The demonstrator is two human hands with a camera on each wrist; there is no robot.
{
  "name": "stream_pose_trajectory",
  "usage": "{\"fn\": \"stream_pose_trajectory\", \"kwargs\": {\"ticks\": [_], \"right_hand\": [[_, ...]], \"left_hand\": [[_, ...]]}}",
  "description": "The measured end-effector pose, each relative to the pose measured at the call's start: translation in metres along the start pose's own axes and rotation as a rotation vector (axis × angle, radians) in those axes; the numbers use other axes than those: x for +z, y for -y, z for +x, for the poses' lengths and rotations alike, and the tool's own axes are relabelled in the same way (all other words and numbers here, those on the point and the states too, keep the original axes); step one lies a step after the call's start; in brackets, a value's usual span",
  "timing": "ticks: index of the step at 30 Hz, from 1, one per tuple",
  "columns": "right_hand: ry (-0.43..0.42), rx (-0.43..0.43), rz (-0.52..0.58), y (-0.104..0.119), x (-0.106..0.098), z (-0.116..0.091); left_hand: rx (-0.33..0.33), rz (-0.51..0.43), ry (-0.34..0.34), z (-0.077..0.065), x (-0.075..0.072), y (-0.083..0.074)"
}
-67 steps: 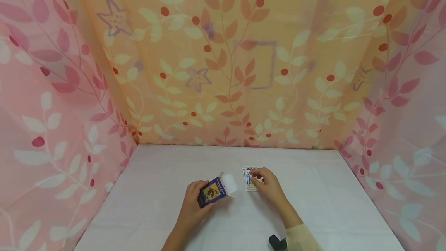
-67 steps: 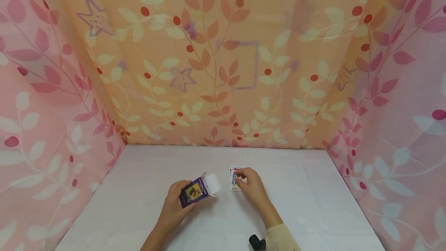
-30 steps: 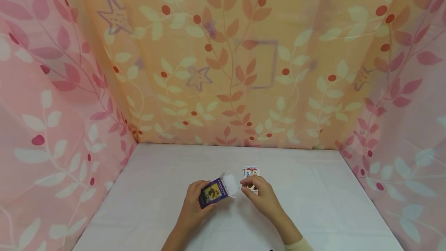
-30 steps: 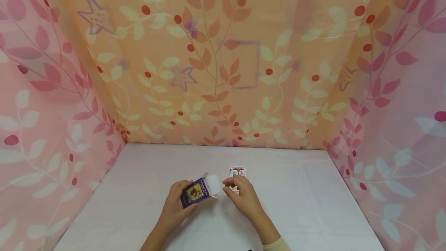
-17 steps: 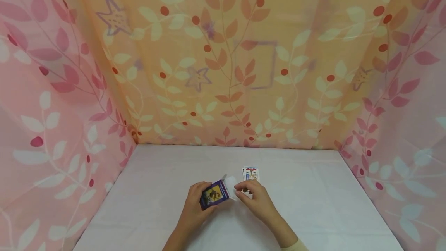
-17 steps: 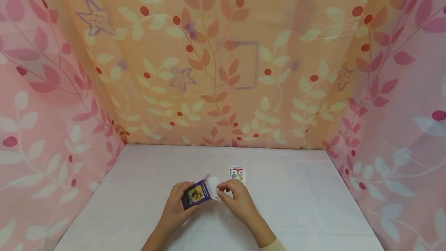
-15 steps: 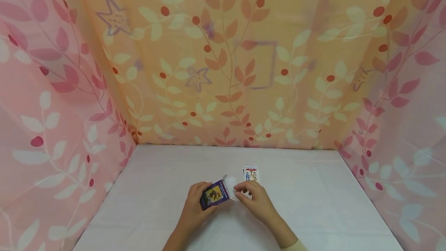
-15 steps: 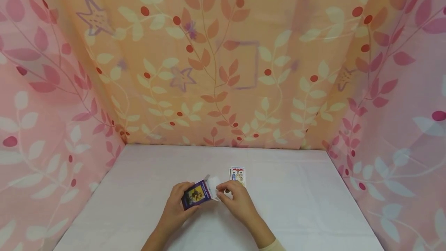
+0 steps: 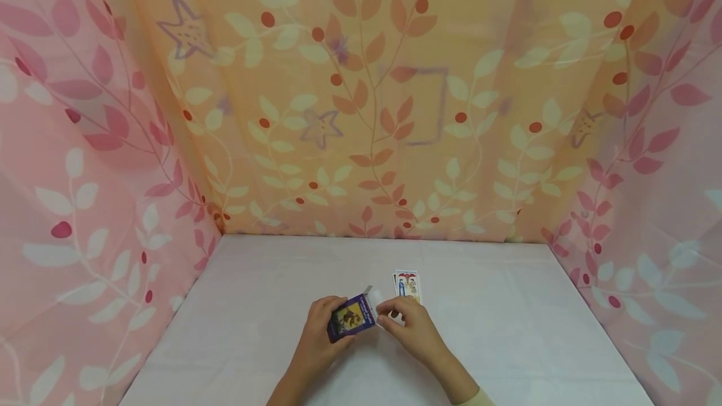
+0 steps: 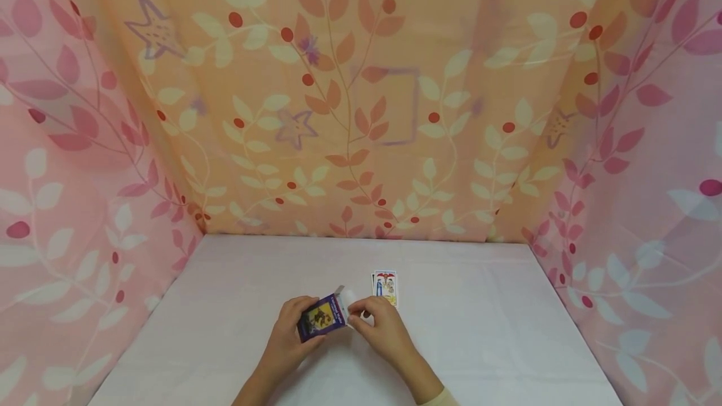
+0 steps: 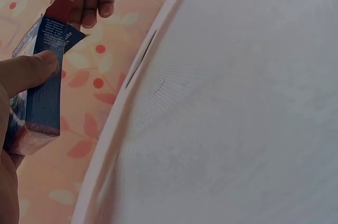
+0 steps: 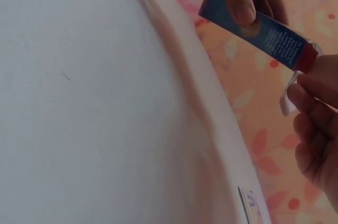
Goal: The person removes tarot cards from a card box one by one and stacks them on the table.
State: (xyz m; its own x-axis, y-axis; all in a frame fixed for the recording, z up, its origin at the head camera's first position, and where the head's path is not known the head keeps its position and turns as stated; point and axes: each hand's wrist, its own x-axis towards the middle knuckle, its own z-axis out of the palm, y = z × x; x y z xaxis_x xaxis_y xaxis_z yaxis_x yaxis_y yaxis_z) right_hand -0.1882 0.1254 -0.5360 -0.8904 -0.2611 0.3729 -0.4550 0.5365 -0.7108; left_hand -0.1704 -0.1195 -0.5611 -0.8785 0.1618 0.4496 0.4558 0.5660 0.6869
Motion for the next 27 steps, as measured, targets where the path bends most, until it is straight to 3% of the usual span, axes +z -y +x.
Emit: {"fn": "stream_pose_trajectory", "kwargs": {"ticks": [27], "right_hand": [[0.000, 0.073, 0.010, 0.0049, 0.0026, -0.0009]], "left_hand": [[-0.005, -0.018, 0.035, -0.0002, 0.0008, -0.0048]]}}
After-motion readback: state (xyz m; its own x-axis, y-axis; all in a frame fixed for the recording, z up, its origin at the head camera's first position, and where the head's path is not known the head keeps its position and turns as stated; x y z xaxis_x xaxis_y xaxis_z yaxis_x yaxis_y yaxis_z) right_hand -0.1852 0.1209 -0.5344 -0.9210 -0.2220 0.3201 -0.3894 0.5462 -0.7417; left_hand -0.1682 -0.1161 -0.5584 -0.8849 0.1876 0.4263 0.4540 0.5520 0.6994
